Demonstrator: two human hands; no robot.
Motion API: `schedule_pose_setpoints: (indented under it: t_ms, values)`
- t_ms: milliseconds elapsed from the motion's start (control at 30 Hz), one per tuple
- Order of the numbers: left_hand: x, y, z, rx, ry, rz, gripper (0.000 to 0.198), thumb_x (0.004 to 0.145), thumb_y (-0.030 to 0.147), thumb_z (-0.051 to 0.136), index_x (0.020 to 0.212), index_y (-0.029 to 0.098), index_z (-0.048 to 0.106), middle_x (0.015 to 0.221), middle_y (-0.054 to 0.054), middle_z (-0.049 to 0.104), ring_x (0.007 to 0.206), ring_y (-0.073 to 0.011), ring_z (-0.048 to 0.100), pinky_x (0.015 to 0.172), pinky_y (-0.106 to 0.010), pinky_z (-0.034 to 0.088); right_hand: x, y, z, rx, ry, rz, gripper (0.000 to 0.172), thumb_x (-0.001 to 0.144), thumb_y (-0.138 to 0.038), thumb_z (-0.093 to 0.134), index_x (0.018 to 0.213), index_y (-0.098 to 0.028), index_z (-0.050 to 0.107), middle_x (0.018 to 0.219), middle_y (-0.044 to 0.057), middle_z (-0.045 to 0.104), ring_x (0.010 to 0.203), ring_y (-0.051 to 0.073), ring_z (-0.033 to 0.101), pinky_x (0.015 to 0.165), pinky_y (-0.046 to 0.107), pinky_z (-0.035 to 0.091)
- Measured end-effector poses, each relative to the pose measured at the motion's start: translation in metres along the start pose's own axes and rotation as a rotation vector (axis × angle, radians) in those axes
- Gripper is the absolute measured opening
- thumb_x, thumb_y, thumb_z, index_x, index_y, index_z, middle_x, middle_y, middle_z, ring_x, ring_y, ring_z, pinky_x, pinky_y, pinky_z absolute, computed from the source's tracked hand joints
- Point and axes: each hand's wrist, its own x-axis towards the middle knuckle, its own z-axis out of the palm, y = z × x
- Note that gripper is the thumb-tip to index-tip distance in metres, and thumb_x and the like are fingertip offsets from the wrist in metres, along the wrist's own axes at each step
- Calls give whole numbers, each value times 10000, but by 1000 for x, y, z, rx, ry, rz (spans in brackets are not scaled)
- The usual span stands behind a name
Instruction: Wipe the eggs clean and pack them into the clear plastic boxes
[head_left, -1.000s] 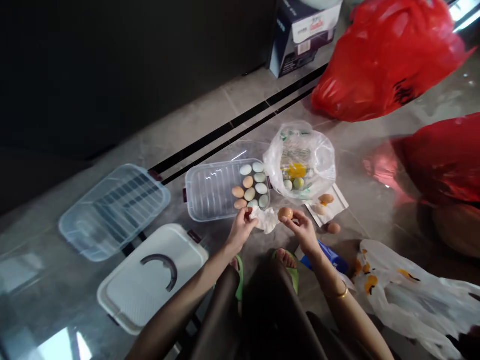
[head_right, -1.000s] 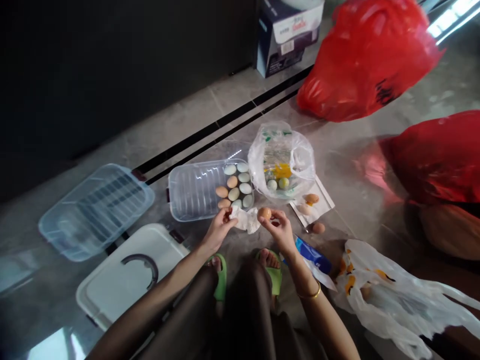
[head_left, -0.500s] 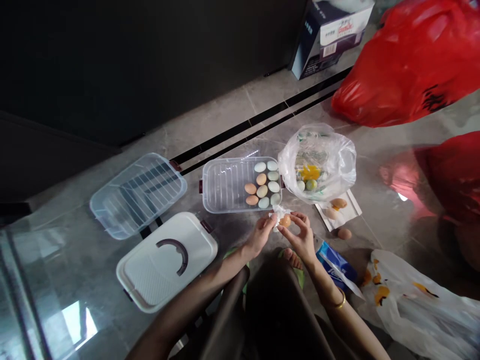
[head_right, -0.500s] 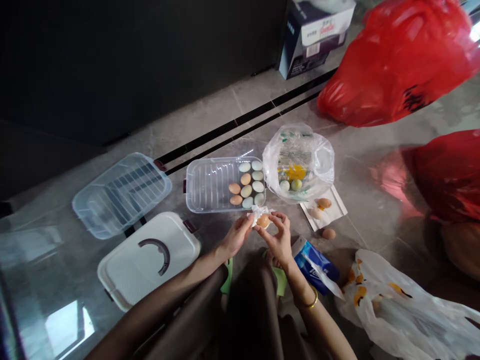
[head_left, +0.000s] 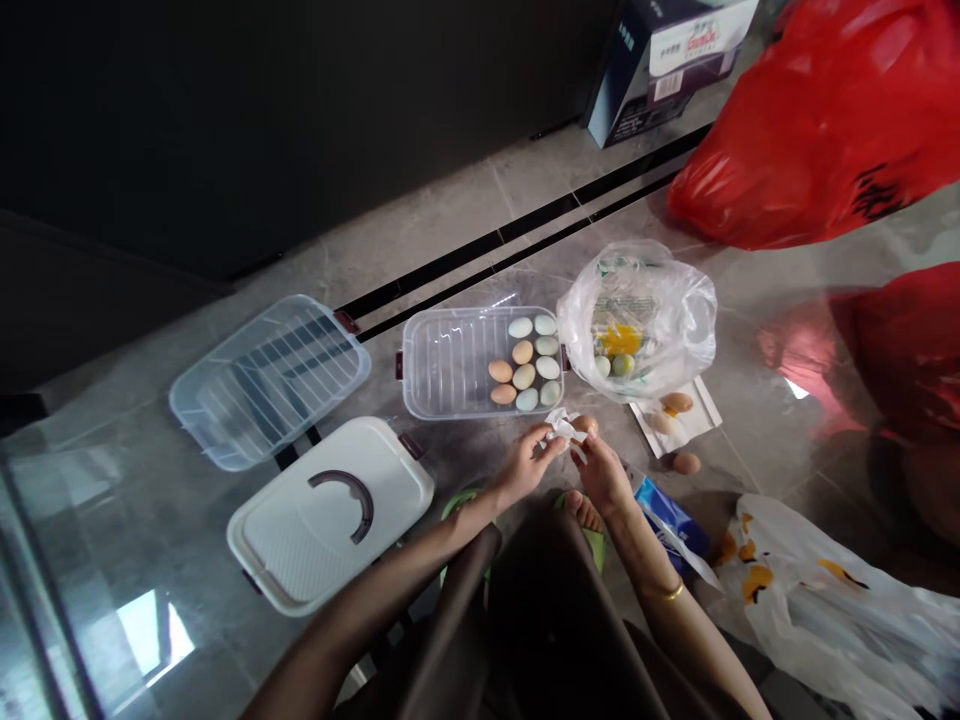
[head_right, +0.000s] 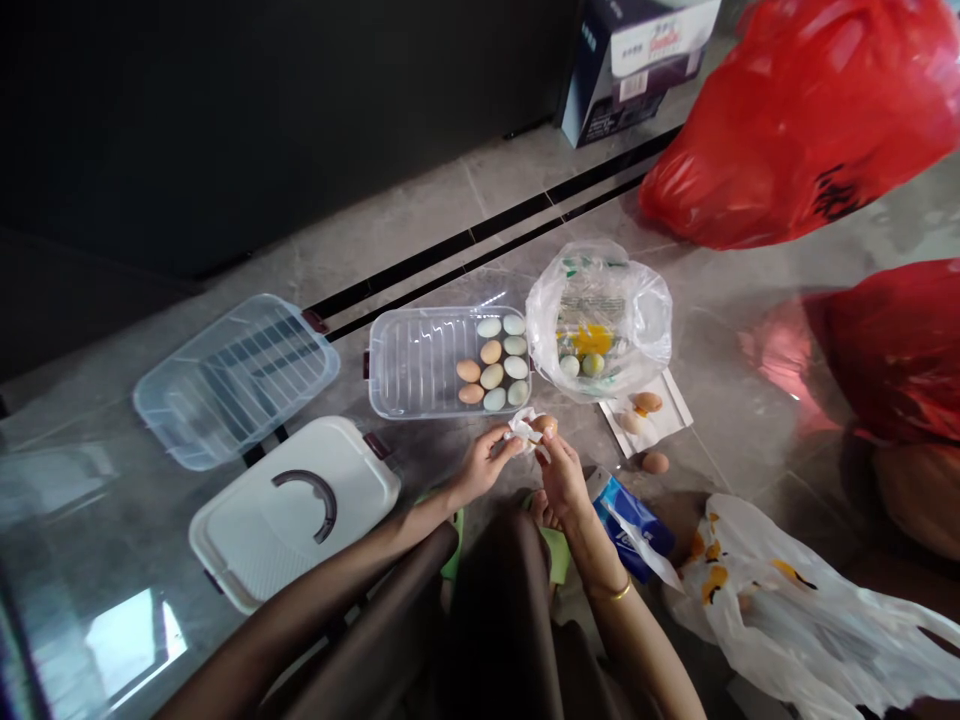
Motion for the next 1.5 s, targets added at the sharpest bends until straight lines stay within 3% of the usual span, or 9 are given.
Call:
schedule_pose_setpoints:
  t_ms: [167, 300, 433, 633, 867, 1000, 1200, 1300, 1500]
  values:
    - [0, -13, -10, -109, 212, -171, 396, 795, 547, 679, 915, 170, 704, 715, -15, 651, 691, -164, 587, 694, -278, 475, 10, 11, -15, -199, 108, -126, 481, 650, -589, 769, 957, -219, 744, 1126, 65, 691, 1136, 269, 585, 919, 383, 470]
    - [2, -23, -15, -208, 286, -212, 395, 730, 485, 757, 960, 179, 661, 830, -24, 691, 782, -170, 635, 758, -277, 489, 17, 24, -22, -542, 163, -325, 526, 603, -578, 804, 950, -187, 752, 1289, 137, 578, 1239, 316, 512, 1001, 460, 435]
    - [4, -41, -12, -169, 367, -198, 383, 686, 403, 801, 926, 193, 589, 823, -5, 658, 768, -149, 626, 749, -265, 485, 26, 33, -20, -624, 90, -387, 502, 612, -548, 813, 943, -176, 752, 1146, 118, 636, 1079, 277, 589, 985, 459, 446]
    - [7, -54, -2, -66, 298, -178, 324, 675, 392, 800, 787, 190, 573, 791, 8, 611, 749, -139, 584, 739, -268, 459, 24, 25, -12, -282, -100, -94, 530, 642, -519, 818, 1011, -150, 729, 919, 72, 741, 856, 225, 669, 861, 394, 513]
    - [4, -19, 0, -325, 216, -257, 382, 700, 468, 792, 847, 182, 586, 773, 17, 617, 703, -123, 577, 691, -262, 453, 5, 8, 1, 38, -110, 28, 417, 625, -494, 844, 917, -214, 744, 1008, 51, 737, 911, 211, 682, 882, 391, 554]
    - [5, -1, -7, -437, 208, -317, 501, 667, 442, 825, 1030, 190, 590, 941, -26, 682, 825, -161, 637, 775, -306, 490, 1, -1, 2, -41, -136, -55, 435, 664, -499, 821, 990, -228, 723, 1026, 53, 720, 986, 236, 665, 933, 432, 535]
    - [3, 20, -8, -520, 81, -390, 386, 698, 482, 800, 886, 164, 693, 850, -42, 712, 769, -171, 643, 695, -271, 481, -10, -23, 5, -487, -92, -490, 418, 656, -447, 838, 979, -219, 707, 1189, 83, 587, 1131, 273, 593, 1009, 445, 488]
    - [3, 26, -8, -579, 53, -350, 385, 758, 508, 749, 951, 176, 728, 975, -58, 740, 913, -189, 666, 789, -275, 504, -15, -35, 8, -657, -40, -645, 358, 686, -423, 826, 955, -224, 698, 1218, 106, 593, 1185, 293, 562, 1060, 475, 436]
    - [6, 40, -30, -637, -140, -352, 518, 694, 357, 839, 1178, 221, 715, 1307, -89, 664, 1269, -286, 568, 1060, -389, 425, -14, -39, 7, -543, -61, -543, 385, 663, -446, 841, 942, -225, 693, 1301, 112, 555, 1247, 295, 537, 1073, 472, 435]
